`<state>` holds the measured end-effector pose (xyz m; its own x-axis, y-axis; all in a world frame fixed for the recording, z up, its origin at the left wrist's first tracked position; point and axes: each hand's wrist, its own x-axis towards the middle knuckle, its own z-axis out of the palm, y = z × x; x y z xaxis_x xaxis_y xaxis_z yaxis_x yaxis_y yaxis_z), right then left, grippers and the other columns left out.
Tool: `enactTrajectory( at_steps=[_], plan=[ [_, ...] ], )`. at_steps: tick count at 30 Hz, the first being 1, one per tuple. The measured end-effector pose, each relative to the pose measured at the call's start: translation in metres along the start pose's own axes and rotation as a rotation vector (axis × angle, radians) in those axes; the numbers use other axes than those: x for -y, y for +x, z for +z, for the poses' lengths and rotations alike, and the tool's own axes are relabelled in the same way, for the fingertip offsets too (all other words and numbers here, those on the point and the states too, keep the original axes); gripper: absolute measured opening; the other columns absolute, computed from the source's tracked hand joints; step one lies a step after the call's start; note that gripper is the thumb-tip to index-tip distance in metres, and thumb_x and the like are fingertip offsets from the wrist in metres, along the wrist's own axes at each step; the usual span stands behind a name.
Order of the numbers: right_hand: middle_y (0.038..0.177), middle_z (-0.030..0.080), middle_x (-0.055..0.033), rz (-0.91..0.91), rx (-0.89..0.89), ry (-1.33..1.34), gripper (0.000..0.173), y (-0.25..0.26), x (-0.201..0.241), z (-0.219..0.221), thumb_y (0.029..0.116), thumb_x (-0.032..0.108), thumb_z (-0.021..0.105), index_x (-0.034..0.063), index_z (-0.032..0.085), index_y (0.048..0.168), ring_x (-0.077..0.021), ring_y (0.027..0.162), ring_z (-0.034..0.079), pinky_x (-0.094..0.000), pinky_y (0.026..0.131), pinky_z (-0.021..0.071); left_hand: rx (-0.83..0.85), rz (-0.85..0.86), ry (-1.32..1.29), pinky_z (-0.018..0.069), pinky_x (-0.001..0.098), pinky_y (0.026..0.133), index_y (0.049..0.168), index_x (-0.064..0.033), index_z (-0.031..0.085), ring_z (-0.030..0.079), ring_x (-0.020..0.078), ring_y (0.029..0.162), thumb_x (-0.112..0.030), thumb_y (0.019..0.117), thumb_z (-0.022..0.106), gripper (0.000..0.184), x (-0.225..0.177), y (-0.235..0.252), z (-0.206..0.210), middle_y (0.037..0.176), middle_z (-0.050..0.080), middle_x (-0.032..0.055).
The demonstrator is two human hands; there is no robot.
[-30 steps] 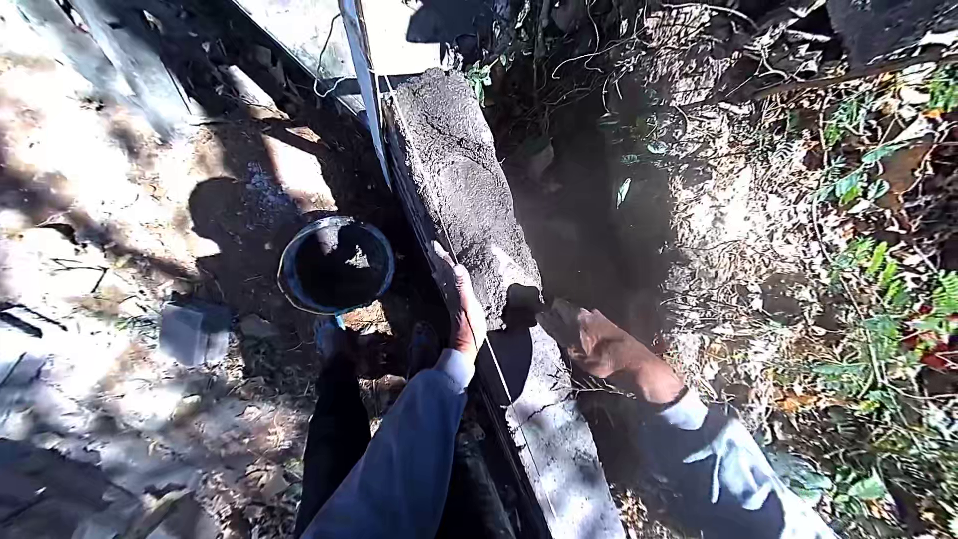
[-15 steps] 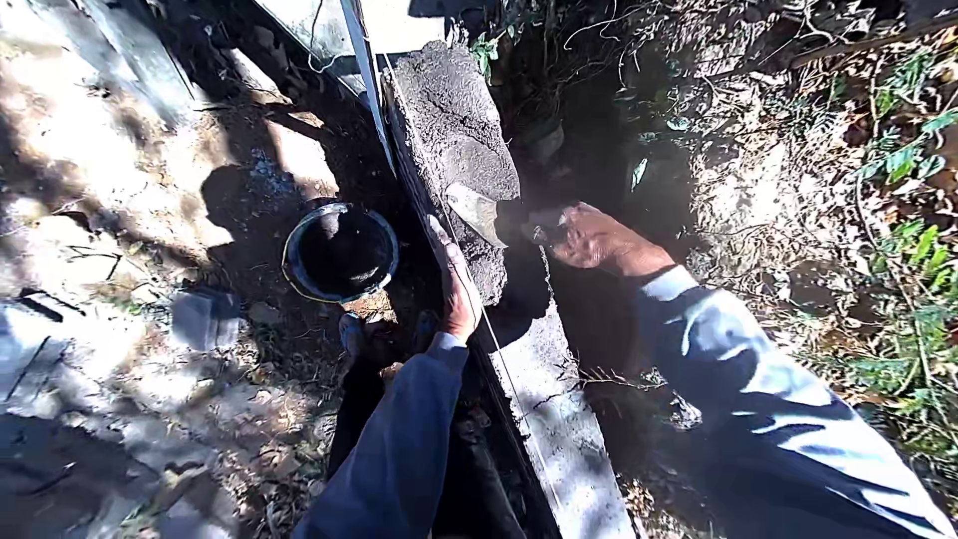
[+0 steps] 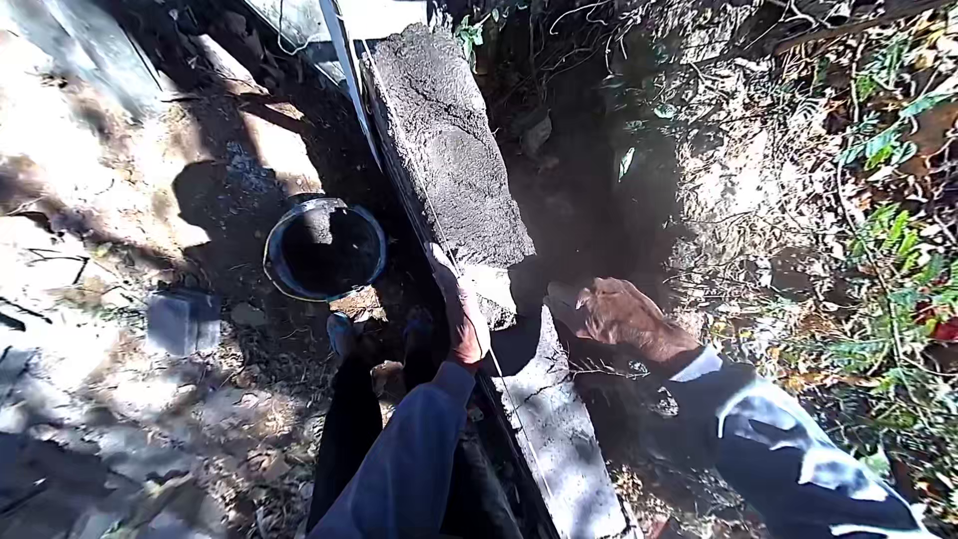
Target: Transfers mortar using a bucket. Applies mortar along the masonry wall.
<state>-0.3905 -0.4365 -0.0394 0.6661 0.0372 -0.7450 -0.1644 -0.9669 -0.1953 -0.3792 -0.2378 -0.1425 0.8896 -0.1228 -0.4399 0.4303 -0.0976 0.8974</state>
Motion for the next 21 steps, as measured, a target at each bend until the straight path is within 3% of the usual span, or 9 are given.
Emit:
enactTrajectory(
  at_steps=[5, 8, 12, 14, 17, 19, 20, 21],
  plan=[
    [0.086, 0.07, -0.0199, 0.086, -0.106, -0.038, 0.041, -0.03, 0.014, 0.017, 0.1074, 0.039, 0.043, 0.0077, 0.07, 0.106, -0.0428, 0.08, 0.071, -0.0614, 0.065, 0.0544, 0.017, -0.147, 0.042, 0.0094, 0.0385, 0.129, 0.163, 0.0022, 0.009, 0.012, 0.0243, 0.158, -0.034, 0.111, 0.014, 0.063, -0.007, 0.001, 0.005, 0.17, 0.011, 0.0215],
    [0.082, 0.071, -0.0181, 0.104, -0.334, -0.114, 0.038, -0.055, 0.014, 0.013, 0.1051, 0.037, 0.047, 0.0093, 0.073, 0.104, -0.0414, 0.071, 0.071, -0.0601, 0.058, 0.0549, 0.012, -0.059, -0.047, 0.005, 0.0356, 0.129, 0.164, -0.0018, 0.003, 0.006, 0.0203, 0.159, -0.039, 0.1111, 0.011, 0.065, -0.009, 0.013, -0.003, 0.171, 0.004, 0.0181],
    [0.085, 0.071, -0.013, -0.183, -0.44, -0.155, 0.034, -0.044, 0.001, 0.025, 0.1041, 0.034, 0.05, 0.0099, 0.074, 0.101, -0.0338, 0.073, 0.072, -0.0524, 0.057, 0.0571, 0.045, 0.046, -0.232, 0.004, 0.0358, 0.13, 0.166, -0.0114, 0.0, 0.002, 0.0131, 0.159, -0.058, 0.1074, 0.011, 0.075, -0.005, 0.032, -0.016, 0.173, 0.0, 0.0071],
    [0.084, 0.069, -0.0118, -0.269, -0.442, -0.183, 0.028, -0.018, -0.006, 0.029, 0.1012, 0.03, 0.054, 0.0103, 0.075, 0.099, -0.0332, 0.076, 0.071, -0.0515, 0.062, 0.0578, 0.058, 0.064, -0.27, 0.0036, 0.0367, 0.13, 0.165, -0.0115, -0.001, 0.002, 0.0131, 0.159, -0.063, 0.1057, 0.014, 0.08, -0.003, 0.038, -0.018, 0.173, 0.0, 0.0069],
    [0.09, 0.071, -0.0158, -0.121, -0.414, -0.147, 0.029, 0.009, -0.002, 0.012, 0.1003, 0.03, 0.059, 0.0102, 0.075, 0.113, -0.0394, 0.076, 0.071, -0.0583, 0.06, 0.0548, 0.082, 0.013, -0.225, 0.0058, 0.032, 0.128, 0.165, -0.007, 0.002, 0.005, 0.0124, 0.158, -0.049, 0.1098, 0.011, 0.07, -0.008, 0.03, -0.016, 0.172, 0.003, 0.0107],
    [0.088, 0.071, -0.0193, 0.066, -0.349, 0.042, 0.034, 0.022, -0.004, -0.008, 0.1052, 0.035, 0.05, 0.0097, 0.07, 0.116, -0.0433, 0.079, 0.071, -0.0642, 0.064, 0.0523, 0.089, -0.004, -0.197, 0.0054, 0.0298, 0.128, 0.165, -0.0059, 0.002, 0.005, 0.0109, 0.158, -0.041, 0.1109, 0.012, 0.065, -0.01, 0.023, -0.015, 0.172, 0.003, 0.0102],
    [0.088, 0.071, -0.0192, 0.126, -0.299, 0.191, 0.038, 0.032, -0.013, -0.018, 0.1075, 0.038, 0.044, 0.0085, 0.068, 0.114, -0.0406, 0.081, 0.071, -0.0631, 0.068, 0.053, 0.088, 0.017, -0.181, 0.0054, 0.0302, 0.128, 0.164, -0.0047, 0.003, 0.005, 0.0115, 0.158, -0.039, 0.1114, 0.012, 0.064, -0.008, 0.022, -0.015, 0.172, 0.004, 0.0109],
    [0.085, 0.068, -0.0175, 0.159, -0.238, 0.376, 0.04, 0.042, -0.021, -0.029, 0.1097, 0.035, 0.042, 0.0051, 0.068, 0.112, -0.0337, 0.076, 0.067, -0.0559, 0.067, 0.0528, 0.094, 0.051, -0.164, 0.0042, 0.031, 0.128, 0.164, -0.0044, 0.001, 0.004, 0.0121, 0.158, -0.039, 0.1115, 0.013, 0.064, -0.005, 0.023, -0.015, 0.173, 0.001, 0.0109]
  ],
)
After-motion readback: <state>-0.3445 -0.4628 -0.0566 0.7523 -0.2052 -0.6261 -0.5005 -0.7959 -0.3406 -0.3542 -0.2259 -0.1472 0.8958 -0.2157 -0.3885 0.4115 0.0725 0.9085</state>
